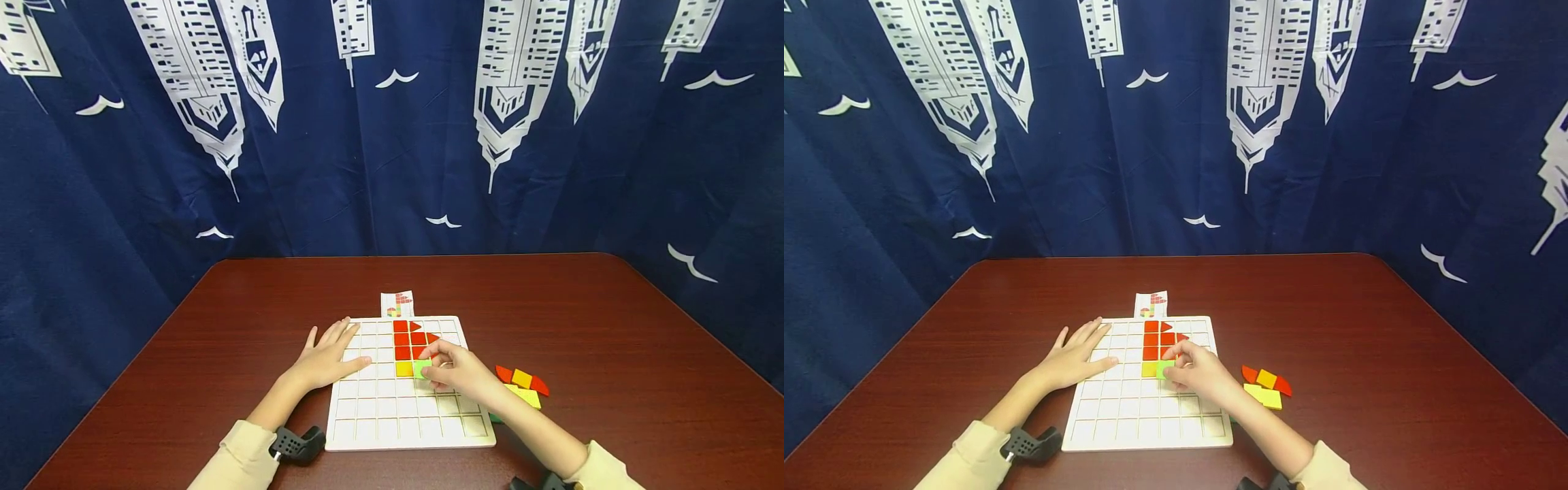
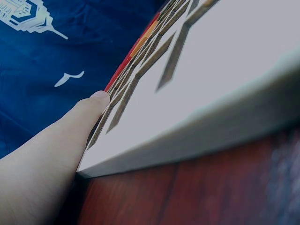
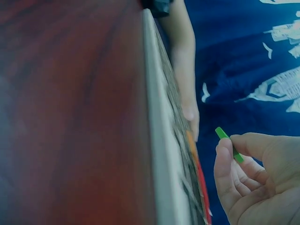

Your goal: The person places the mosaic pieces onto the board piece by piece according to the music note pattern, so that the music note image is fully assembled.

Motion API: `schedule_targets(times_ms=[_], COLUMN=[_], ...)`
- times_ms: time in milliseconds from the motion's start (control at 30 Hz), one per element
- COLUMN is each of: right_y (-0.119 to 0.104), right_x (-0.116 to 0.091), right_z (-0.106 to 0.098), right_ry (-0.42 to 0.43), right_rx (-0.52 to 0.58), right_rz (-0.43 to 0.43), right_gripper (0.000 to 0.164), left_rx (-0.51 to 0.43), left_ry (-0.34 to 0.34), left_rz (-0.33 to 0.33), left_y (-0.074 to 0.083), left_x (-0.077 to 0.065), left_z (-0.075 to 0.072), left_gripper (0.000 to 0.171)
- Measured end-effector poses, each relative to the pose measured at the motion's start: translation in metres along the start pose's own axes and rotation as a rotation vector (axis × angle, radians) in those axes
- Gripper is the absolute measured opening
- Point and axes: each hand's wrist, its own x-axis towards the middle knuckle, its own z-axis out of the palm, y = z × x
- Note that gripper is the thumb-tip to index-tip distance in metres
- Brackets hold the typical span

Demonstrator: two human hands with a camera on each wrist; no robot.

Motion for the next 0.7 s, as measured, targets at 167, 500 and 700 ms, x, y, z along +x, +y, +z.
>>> schedule_targets(times_ms=[167,500,700], right_y=[0.006,0.014,0.02], right_x=[0.001,0.005,0.006], right_z=[0.011,0.022,0.025], right_ry=[-0.035,0.055,0.08], right_rx=[0.035,-0.082,-0.2], right_rz=[-0.029,-0.086,-0.166], right_gripper=[0.027,0.021,0.015], left_rx=[-0.005,0.01,0.013], left_ry=[0.002,0.002,-0.001], left_rz=[0.001,-0.004,-0.011], left_y=[0.001,-0.001,-0.001], left_x=[-0.001,0.002,0.002], left_z=[-0.001,0.001,0.001], left_gripper=[0.079,0.08,0.08])
